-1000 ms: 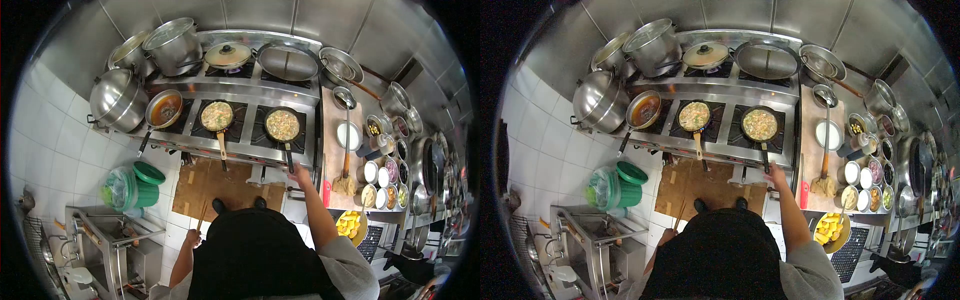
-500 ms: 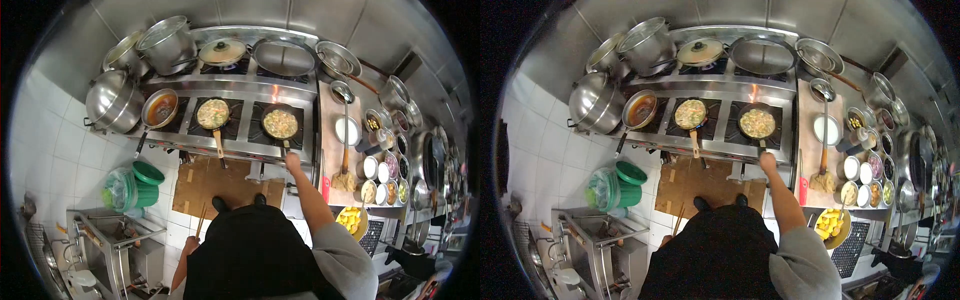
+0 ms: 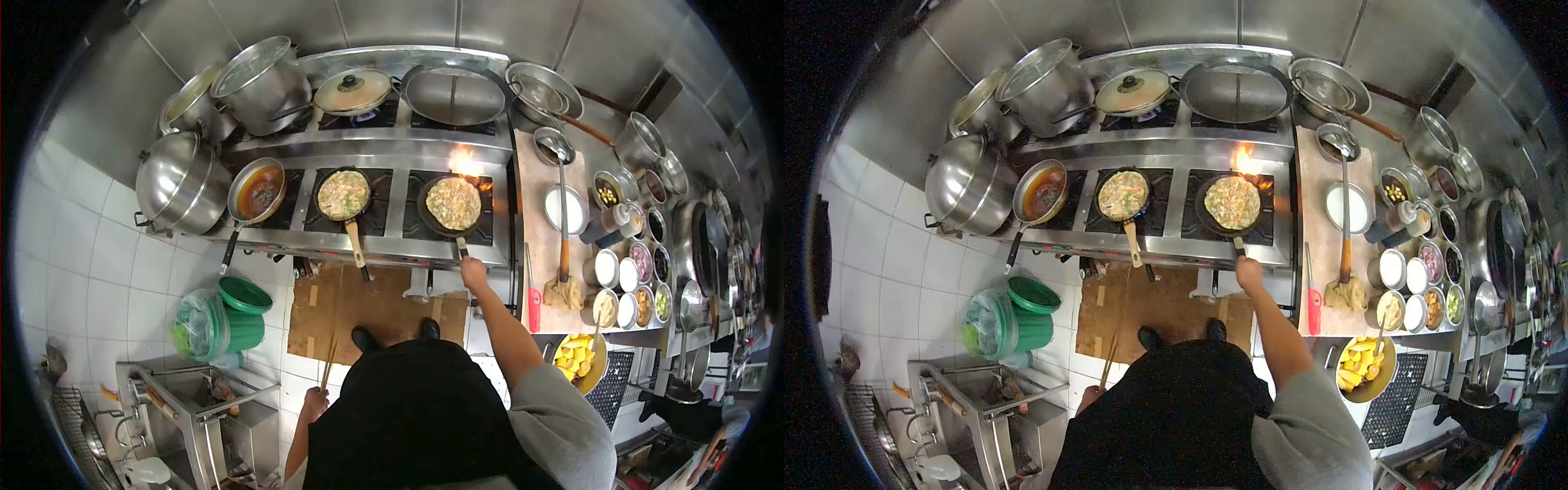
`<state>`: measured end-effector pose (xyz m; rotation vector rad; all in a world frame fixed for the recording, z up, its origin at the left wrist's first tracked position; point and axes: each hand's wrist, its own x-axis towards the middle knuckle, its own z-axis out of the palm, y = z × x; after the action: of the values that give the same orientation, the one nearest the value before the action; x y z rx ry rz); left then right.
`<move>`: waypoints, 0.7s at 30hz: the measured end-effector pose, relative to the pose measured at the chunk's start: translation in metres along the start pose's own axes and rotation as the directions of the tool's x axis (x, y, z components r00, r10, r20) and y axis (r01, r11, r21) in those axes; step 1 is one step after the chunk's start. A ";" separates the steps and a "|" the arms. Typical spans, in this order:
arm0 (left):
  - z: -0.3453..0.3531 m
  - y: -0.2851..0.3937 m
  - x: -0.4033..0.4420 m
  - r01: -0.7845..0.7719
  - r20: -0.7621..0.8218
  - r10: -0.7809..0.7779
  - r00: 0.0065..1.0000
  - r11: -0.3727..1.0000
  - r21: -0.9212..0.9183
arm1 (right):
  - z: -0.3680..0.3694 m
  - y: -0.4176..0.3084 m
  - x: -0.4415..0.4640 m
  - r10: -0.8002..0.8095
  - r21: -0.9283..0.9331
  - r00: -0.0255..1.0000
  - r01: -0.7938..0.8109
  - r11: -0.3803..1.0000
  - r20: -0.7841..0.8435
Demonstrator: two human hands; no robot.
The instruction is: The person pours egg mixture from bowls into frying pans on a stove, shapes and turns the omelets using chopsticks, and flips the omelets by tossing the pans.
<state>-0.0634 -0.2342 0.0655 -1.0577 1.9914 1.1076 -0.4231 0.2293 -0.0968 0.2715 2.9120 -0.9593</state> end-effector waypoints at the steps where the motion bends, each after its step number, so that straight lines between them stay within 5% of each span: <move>1: 0.000 0.001 0.000 -0.002 0.002 0.002 1.000 1.000 -0.006 | -0.007 -0.002 0.003 0.013 0.052 0.999 -0.015 0.999 0.030; 5: -0.001 0.002 0.004 0.018 0.047 -0.014 0.999 0.997 -0.069 | -0.042 -0.031 -0.009 0.059 0.094 0.998 -0.062 0.994 0.031; 7: 0.003 -0.011 0.012 -0.077 0.025 0.076 0.997 0.996 0.044 | -0.039 -0.048 -0.005 0.002 -0.026 1.000 -0.002 1.000 0.014; 8: 0.002 -0.016 0.014 -0.124 0.012 0.123 0.992 0.987 0.099 | -0.026 -0.046 -0.002 0.124 0.061 0.992 -0.123 0.991 -0.019; 11: -0.001 -0.014 0.012 -0.083 0.042 0.084 0.996 0.996 -0.028 | -0.037 -0.037 -0.009 -0.023 -0.051 1.000 0.024 0.998 0.017; 12: -0.003 -0.007 0.005 0.030 0.004 -0.030 1.000 0.998 -0.062 | -0.057 -0.041 -0.018 0.089 0.163 0.993 -0.102 0.981 0.084; 15: -0.003 -0.024 0.012 0.025 -0.003 -0.026 1.000 0.994 -0.103 | -0.046 -0.027 -0.001 0.221 0.251 0.972 -0.233 0.939 0.077; 16: -0.003 -0.029 0.011 0.013 0.014 -0.012 1.000 0.998 -0.069 | -0.038 -0.025 0.003 0.062 0.062 0.998 -0.064 0.996 0.029; 19: -0.003 -0.034 0.012 -0.047 0.063 0.045 0.997 0.999 0.026 | -0.024 -0.036 0.007 0.195 0.194 0.972 -0.219 0.956 0.133; 21: -0.004 -0.029 0.012 0.013 0.061 -0.012 0.998 1.000 -0.013 | -0.029 -0.035 -0.008 0.001 0.123 1.000 -0.004 0.992 0.030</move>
<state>-0.0449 -0.2514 0.0461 -1.0296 1.9301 1.1344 -0.4216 0.2182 -0.0522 0.2652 2.8296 -1.1347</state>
